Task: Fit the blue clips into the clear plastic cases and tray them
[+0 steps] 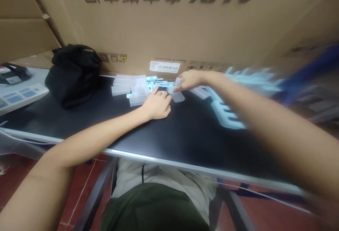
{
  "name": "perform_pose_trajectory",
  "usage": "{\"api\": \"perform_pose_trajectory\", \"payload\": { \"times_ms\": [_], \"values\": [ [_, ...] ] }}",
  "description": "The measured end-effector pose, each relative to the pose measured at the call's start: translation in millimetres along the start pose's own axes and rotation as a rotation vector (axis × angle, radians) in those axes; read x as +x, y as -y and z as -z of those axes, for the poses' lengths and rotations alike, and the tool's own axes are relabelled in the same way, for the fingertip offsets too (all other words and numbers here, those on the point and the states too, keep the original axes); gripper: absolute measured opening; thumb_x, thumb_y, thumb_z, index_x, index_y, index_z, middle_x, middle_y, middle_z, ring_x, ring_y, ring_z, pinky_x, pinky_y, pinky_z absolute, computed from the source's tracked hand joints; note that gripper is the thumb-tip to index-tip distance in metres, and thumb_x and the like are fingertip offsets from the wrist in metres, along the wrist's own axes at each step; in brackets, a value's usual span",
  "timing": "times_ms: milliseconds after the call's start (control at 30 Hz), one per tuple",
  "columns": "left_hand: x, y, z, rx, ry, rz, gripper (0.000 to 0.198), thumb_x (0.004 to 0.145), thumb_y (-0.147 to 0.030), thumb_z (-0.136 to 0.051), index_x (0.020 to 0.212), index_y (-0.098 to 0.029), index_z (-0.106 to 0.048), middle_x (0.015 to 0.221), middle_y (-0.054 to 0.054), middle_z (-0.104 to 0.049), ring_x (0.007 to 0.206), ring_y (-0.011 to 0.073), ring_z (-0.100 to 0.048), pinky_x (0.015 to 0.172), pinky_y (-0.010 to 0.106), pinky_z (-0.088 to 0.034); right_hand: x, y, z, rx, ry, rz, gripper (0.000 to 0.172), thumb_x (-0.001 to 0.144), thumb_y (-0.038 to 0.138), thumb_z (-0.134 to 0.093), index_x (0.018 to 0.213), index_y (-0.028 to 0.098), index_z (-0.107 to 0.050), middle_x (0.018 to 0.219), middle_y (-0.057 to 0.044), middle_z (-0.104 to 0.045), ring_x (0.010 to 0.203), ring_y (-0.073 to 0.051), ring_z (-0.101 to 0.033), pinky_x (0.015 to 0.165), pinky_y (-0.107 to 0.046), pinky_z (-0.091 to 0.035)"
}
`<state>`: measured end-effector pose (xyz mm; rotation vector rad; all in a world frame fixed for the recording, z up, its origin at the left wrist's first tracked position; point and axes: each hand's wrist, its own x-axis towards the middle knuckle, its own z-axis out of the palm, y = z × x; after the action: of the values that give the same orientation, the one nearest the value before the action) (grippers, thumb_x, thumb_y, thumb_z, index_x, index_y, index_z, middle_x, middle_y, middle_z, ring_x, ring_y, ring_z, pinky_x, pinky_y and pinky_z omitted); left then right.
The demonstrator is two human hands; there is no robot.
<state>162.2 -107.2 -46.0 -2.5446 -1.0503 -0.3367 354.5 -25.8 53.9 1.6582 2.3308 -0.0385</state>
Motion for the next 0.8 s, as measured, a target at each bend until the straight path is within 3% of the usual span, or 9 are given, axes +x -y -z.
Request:
{"api": "perform_pose_trajectory", "payload": {
  "times_ms": [67, 167, 233, 333, 433, 533, 667, 733, 800],
  "values": [
    [0, -1, 5.1, 0.008, 0.010, -0.092, 0.036, 0.103, -0.033, -0.048, 0.117, -0.008, -0.069, 0.112, 0.018, -0.071, 0.103, 0.0305, -0.071, 0.111, 0.050, -0.044, 0, 12, -9, -0.020, 0.111, 0.029, 0.051, 0.089, 0.063, -0.069, 0.093, 0.012, -0.075, 0.077, -0.007, -0.073, 0.081, -0.024, -0.072, 0.081, -0.035, -0.057],
    [-1, -1, 8.5, -0.028, 0.034, -0.206, 0.029, 0.105, -0.025, -0.044, 0.113, -0.012, -0.069, 0.109, 0.015, -0.071, 0.099, 0.0277, -0.071, 0.092, 0.041, -0.052, -4, 19, -19, -0.083, 0.109, 0.058, 0.034, 0.088, 0.048, -0.072, 0.090, 0.013, -0.074, 0.075, -0.007, -0.072, 0.078, -0.024, -0.072, 0.078, -0.034, -0.057],
    [-2, 2, 7.5, -0.105, 0.037, -0.248, 0.027, 0.105, -0.021, -0.045, 0.115, -0.015, -0.069, 0.111, 0.012, -0.071, 0.099, 0.0242, -0.071, 0.083, 0.035, -0.053, -9, 17, -19, -0.104, 0.071, 0.056, 0.034, 0.086, 0.041, -0.075, 0.099, 0.010, -0.073, 0.085, -0.010, -0.074, 0.085, -0.026, -0.073, 0.082, -0.035, -0.056],
    [-3, 9, 1.4, -0.266, 0.021, -0.272, 0.028, 0.102, -0.016, -0.049, 0.120, -0.020, -0.069, 0.118, 0.008, -0.070, 0.096, 0.0190, -0.071, 0.078, 0.029, -0.054, -17, 1, -13, -0.110, -0.023, 0.062, 0.048, 0.091, 0.039, -0.070, 0.123, 0.003, -0.064, 0.118, -0.018, -0.072, 0.108, -0.030, -0.070, 0.094, -0.037, -0.053],
    [-3, 15, -7.9, -0.421, -0.043, -0.274, 0.026, 0.100, -0.012, -0.051, 0.113, -0.019, -0.072, 0.120, 0.008, -0.070, 0.093, 0.0165, -0.072, 0.083, 0.029, -0.056, -14, -32, -9, -0.076, -0.093, 0.104, 0.050, 0.094, 0.038, -0.066, 0.135, 0.009, -0.057, 0.132, -0.014, -0.065, 0.114, -0.028, -0.068, 0.098, -0.036, -0.052],
    [-1, 19, -16.9, -0.542, -0.148, -0.260, 0.024, 0.100, -0.011, -0.051, 0.108, -0.017, -0.073, 0.114, 0.010, -0.072, 0.096, 0.0177, -0.073, 0.087, 0.030, -0.057, 0, -70, -15, 0.003, -0.060, 0.136, 0.044, 0.094, 0.048, -0.069, 0.122, 0.016, -0.062, 0.122, -0.009, -0.068, 0.098, -0.021, -0.071, 0.085, -0.031, -0.055],
    [2, 20, -22.7, -0.664, -0.263, -0.175, 0.024, 0.102, -0.014, -0.048, 0.114, -0.016, -0.069, 0.108, 0.012, -0.076, 0.098, 0.0196, -0.074, 0.089, 0.032, -0.058, 23, -94, -27, 0.105, 0.044, 0.241, 0.049, 0.076, 0.059, -0.089, 0.101, 0.022, -0.069, 0.095, -0.003, -0.073, 0.079, -0.019, -0.071, 0.065, -0.032, -0.057],
    [1, 19, -20.8, -0.690, -0.237, -0.109, 0.025, 0.103, -0.017, -0.047, 0.120, -0.017, -0.065, 0.106, 0.010, -0.078, 0.097, 0.0195, -0.075, 0.089, 0.032, -0.058, 32, -93, -28, 0.174, -0.054, 0.278, 0.051, 0.074, 0.064, -0.089, 0.092, 0.020, -0.071, 0.089, -0.003, -0.073, 0.081, -0.020, -0.072, 0.065, -0.033, -0.057],
    [-2, 17, -15.8, -0.661, -0.143, -0.052, 0.027, 0.104, -0.025, -0.048, 0.127, -0.020, -0.061, 0.108, 0.007, -0.079, 0.097, 0.0202, -0.075, 0.087, 0.032, -0.057, 41, -91, -27, 0.251, -0.262, 0.262, 0.052, 0.079, 0.068, -0.084, 0.084, 0.018, -0.071, 0.090, -0.003, -0.074, 0.088, -0.020, -0.075, 0.069, -0.032, -0.057]
  ]
}}
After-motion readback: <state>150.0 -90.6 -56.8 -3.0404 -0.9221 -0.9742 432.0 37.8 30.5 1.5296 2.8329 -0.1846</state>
